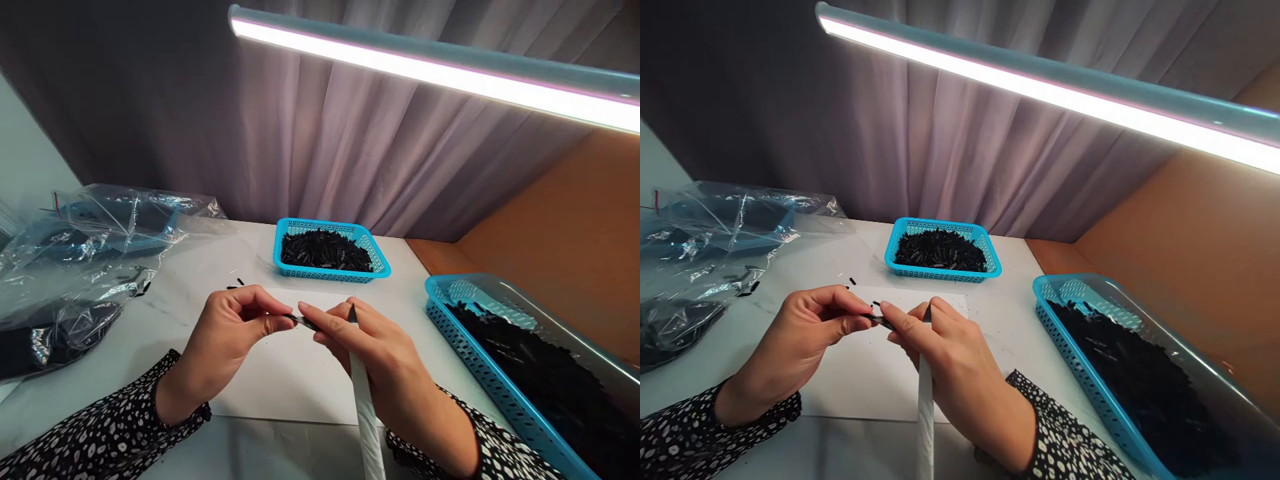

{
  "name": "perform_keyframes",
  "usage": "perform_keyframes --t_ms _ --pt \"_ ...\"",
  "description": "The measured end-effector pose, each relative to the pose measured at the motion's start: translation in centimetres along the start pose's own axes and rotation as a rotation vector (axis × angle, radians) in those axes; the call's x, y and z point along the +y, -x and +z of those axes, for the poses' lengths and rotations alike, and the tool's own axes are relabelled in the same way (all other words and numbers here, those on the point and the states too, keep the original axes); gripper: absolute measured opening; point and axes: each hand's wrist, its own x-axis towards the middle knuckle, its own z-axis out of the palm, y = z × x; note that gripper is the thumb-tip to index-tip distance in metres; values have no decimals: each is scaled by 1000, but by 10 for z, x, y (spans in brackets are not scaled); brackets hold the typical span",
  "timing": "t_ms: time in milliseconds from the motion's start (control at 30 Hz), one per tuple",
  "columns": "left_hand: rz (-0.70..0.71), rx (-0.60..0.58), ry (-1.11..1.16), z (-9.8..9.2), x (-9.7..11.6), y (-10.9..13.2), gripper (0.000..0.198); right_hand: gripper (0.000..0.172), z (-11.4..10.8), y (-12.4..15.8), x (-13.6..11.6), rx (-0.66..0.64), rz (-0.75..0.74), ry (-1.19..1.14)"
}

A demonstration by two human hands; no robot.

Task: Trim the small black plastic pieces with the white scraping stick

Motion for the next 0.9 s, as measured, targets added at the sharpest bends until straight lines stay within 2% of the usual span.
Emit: perform_keyframes --t_ms 333,700,900 --pt "19 18 21 0 -4 4 11 36 2 0 -2 18 -45 100" --pt "22 82 32 3 -4 10 10 53 4 -1 -9 57 -53 168" --pt "27 75 52 2 -6 12 13 50 6 1 -11 73 -58 169"
